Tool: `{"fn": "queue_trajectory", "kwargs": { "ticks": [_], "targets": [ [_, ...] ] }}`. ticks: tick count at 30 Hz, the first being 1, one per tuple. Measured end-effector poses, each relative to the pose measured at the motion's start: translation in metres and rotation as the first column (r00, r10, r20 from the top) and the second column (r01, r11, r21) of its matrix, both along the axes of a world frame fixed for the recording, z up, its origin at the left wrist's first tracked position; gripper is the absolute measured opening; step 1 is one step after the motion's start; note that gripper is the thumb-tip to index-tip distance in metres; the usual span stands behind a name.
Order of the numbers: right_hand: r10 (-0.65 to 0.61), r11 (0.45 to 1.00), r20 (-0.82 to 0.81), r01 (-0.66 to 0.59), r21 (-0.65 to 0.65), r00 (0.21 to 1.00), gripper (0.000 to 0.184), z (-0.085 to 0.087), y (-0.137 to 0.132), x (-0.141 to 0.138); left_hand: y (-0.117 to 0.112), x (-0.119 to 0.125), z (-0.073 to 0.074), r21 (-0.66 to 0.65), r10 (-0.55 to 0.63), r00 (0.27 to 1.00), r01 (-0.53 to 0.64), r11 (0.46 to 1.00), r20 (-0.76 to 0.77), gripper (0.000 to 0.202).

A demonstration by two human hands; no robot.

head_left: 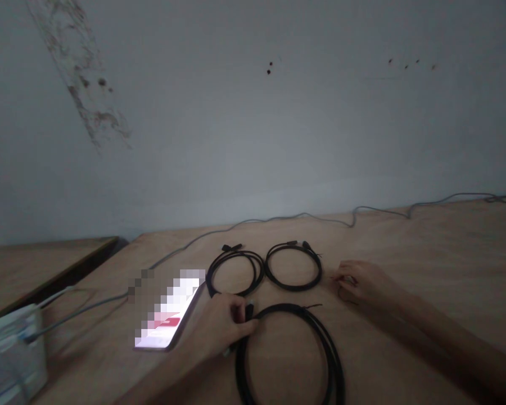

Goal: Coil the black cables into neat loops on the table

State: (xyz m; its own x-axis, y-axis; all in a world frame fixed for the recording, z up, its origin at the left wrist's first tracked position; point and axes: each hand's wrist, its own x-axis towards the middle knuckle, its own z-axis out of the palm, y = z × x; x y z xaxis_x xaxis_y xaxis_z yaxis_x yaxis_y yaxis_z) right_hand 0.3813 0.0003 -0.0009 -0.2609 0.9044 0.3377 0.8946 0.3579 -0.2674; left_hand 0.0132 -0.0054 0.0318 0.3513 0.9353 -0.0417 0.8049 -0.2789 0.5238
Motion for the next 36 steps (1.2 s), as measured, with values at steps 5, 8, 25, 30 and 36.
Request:
{"fn": "queue_trajectory", "kwargs": {
  "ticks": [5,8,25,30,36],
  "targets": [
    [-0.022,0.999,0.014,0.022,0.024,1.000,0.025,0.009,0.000,0.004,-0.001,0.000,0.002,0.094,0.006,0.996,0.002,0.996,-0.084,0.029],
    [-0.021,0.999,0.025,0.020,0.040,0.999,0.030,0.014,0.002,0.011,-0.004,-0.004,0.001,0.172,0.016,0.990,0.009,0.985,-0.143,0.027],
    [-0.018,0.991,-0.077,0.028,0.134,0.997,0.024,0.012,0.006,0.030,-0.004,0.001,0.006,0.256,-0.302,0.953,0.290,0.922,0.006,0.022],
    [-0.017,0.994,-0.052,0.022,0.109,0.999,0.023,0.013,0.004,0.030,-0.003,0.000,0.003,0.249,-0.286,0.956,0.294,0.923,-0.069,0.028],
    [0.046,0.995,-0.092,-0.038,0.089,0.995,0.023,0.012,0.003,0.026,0.000,-0.003,0.003,0.292,-0.213,0.959,0.261,0.920,-0.187,0.033]
  ]
}}
